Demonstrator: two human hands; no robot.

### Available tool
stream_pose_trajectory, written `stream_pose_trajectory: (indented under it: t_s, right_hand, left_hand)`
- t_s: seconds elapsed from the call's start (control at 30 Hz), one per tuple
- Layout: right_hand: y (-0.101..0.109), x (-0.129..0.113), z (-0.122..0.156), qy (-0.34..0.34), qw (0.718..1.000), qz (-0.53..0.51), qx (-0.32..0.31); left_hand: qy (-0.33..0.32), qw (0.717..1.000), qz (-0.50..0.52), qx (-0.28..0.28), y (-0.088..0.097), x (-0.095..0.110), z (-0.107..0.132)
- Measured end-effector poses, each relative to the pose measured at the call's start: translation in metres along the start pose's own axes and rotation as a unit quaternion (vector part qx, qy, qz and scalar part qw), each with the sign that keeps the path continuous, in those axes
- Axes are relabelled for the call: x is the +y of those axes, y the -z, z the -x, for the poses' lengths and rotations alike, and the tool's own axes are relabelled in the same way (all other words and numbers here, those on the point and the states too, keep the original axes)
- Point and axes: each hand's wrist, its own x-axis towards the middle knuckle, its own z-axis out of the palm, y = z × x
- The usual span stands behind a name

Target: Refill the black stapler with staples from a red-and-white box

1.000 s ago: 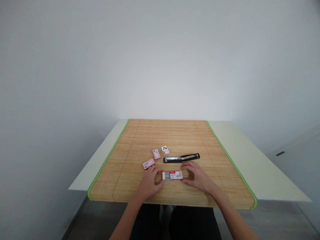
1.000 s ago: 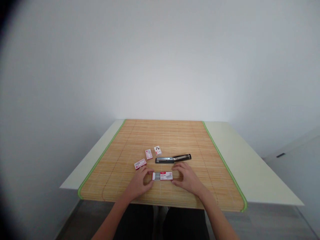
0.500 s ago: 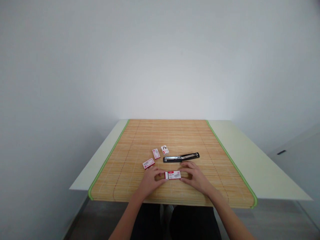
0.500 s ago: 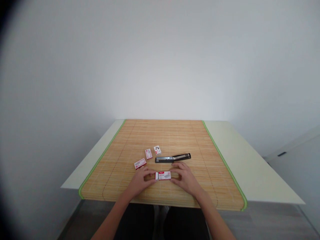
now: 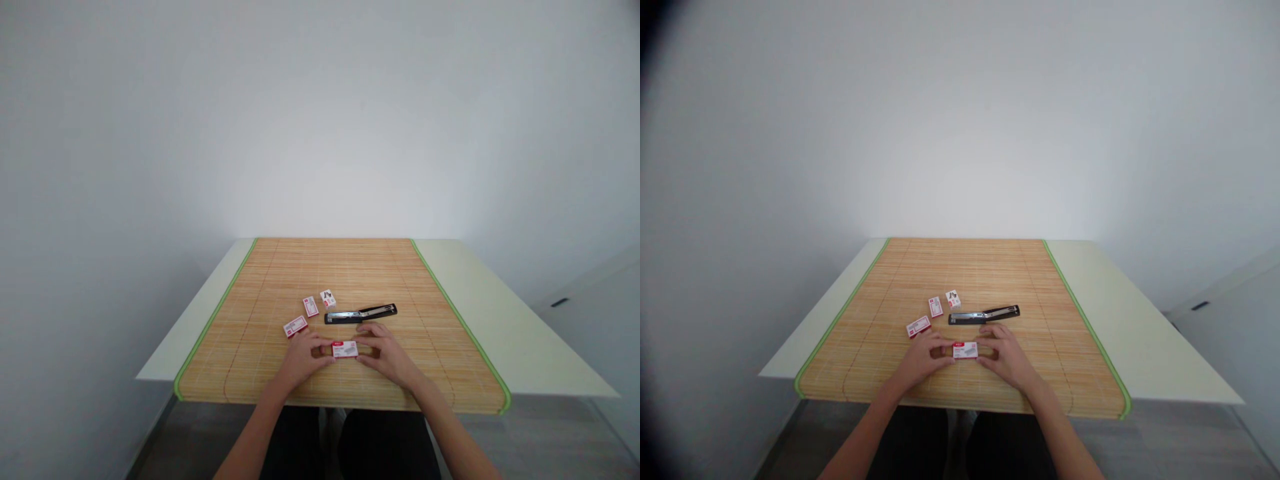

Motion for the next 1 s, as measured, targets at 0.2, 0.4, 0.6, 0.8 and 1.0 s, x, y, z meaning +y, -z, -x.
stream_pose_trajectory:
  t_s: [0.2, 0.4, 0.6, 0.8, 1.0]
  right_hand:
    - [0.023, 0.022, 0.018, -0.101, 0.986, -0.131, 0.018]
    - [0.041, 0.075, 0.024, -0.218, 0.929, -0.246, 0.167]
    - [0.048, 0.078, -0.008, -0.181, 0.914, -0.327, 0.158]
    - [0.042, 0.073, -0.023, -0.165, 0.905, -0.361, 0.155]
    - [0.040, 0.058, -0.027, -0.126, 0.908, -0.368, 0.155]
  left_hand:
    - [0.008, 0.999, 0.023, 0.026, -0.001, -0.002, 0.011]
    - [-0.034, 0.997, -0.049, 0.047, 0.002, 0.018, 0.009]
    - [-0.040, 0.994, -0.087, 0.055, -0.005, 0.025, 0.004]
    - [-0.023, 0.993, -0.090, 0.067, -0.010, 0.022, 0.001]
    - [-0.030, 0.993, -0.101, 0.059, -0.007, 0.022, 0.000]
